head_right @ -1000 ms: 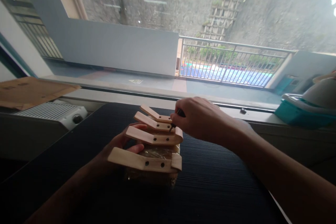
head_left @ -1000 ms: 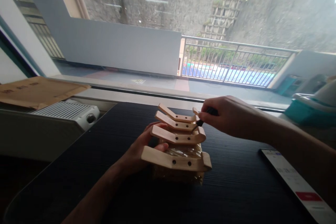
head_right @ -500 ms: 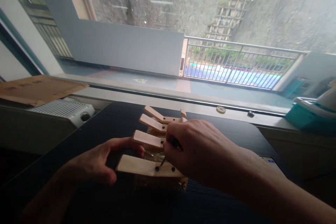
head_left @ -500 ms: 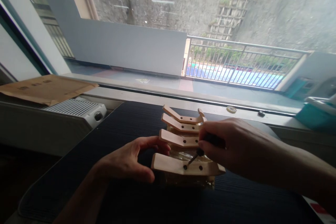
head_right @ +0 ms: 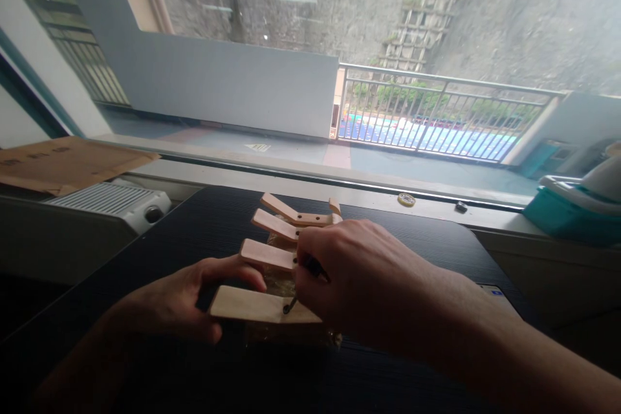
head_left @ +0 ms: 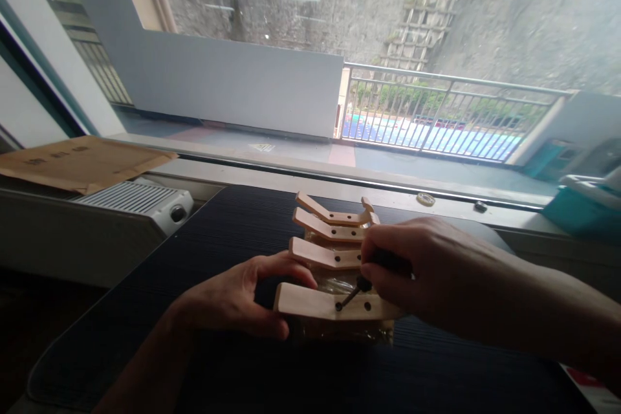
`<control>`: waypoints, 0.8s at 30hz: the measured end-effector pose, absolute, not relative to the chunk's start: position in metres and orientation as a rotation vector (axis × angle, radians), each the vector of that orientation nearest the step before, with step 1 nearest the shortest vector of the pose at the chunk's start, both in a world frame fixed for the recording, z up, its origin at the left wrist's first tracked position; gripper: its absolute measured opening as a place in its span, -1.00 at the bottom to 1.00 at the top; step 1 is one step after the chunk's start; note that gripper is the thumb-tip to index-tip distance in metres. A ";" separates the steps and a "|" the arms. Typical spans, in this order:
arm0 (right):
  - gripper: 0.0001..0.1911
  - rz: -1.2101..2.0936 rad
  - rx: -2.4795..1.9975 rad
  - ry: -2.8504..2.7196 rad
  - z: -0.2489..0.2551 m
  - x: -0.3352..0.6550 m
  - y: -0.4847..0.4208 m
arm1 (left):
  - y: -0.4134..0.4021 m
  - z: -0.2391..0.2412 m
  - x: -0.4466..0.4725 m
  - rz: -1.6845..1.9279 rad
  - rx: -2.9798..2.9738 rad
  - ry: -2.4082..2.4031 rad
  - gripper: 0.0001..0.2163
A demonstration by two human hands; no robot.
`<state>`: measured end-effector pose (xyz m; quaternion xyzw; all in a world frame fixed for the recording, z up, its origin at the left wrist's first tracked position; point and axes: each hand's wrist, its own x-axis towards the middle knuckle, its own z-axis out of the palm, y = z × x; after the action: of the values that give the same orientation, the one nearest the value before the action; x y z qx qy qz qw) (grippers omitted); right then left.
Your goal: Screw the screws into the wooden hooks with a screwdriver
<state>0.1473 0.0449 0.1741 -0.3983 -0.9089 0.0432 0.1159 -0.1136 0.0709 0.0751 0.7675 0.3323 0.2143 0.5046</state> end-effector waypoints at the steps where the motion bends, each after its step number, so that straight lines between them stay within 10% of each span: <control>1: -0.79 0.149 -1.142 -2.673 0.174 0.145 0.044 | 0.071 0.075 -0.114 0.507 1.845 0.812 -0.55; 24: -0.80 0.274 -1.059 -2.991 0.196 0.133 0.047 | 0.066 0.075 -0.108 0.464 1.926 0.802 -0.52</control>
<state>0.1328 0.0468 0.1958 -0.3324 -0.9389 0.0862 -0.0214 -0.1082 0.0658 0.0751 0.7900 0.3288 0.1903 0.4812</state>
